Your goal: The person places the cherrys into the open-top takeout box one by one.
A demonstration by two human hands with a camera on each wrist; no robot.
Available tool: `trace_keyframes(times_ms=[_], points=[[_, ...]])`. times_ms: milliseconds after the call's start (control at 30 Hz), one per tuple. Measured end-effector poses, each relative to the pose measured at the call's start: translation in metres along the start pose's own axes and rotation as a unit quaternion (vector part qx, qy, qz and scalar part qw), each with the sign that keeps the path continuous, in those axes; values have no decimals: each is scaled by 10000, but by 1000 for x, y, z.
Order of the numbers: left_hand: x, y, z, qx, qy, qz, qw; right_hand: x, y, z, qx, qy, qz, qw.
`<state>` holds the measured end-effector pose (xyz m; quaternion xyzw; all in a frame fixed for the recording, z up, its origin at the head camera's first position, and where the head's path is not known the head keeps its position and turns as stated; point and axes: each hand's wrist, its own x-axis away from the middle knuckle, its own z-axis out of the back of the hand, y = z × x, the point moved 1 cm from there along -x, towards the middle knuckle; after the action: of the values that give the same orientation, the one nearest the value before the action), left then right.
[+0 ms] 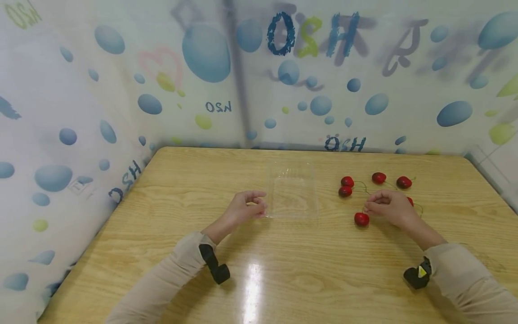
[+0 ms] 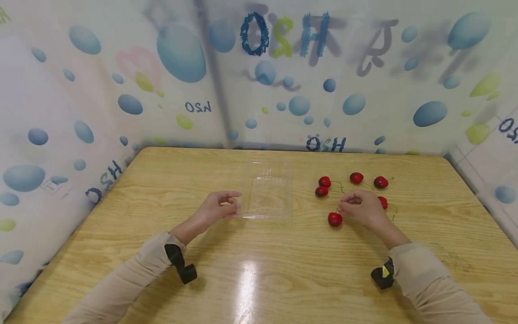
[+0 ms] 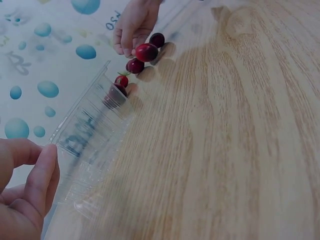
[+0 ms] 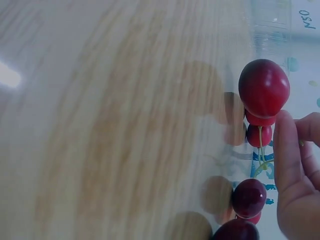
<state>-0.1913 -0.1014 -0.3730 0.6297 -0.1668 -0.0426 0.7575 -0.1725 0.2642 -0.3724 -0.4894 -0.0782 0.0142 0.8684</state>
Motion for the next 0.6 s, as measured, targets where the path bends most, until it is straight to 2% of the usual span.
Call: trace_keyframes(times_ms=[167,367,400,600], points=[[0,1,-1,-23,66,44,10000,-2,-1,2,-218,-51,-122,9997],[3,3,0,31,-121,-44,9999,-1,-4,2,-474,-84,-236,9986],[5,6,0,32,-164,-56,9998,-1,-5,2,-489,-79,-233,9985],[2,2,0,21,-150,-52,9999,-2,-13,2,-503,-67,-99,9987]])
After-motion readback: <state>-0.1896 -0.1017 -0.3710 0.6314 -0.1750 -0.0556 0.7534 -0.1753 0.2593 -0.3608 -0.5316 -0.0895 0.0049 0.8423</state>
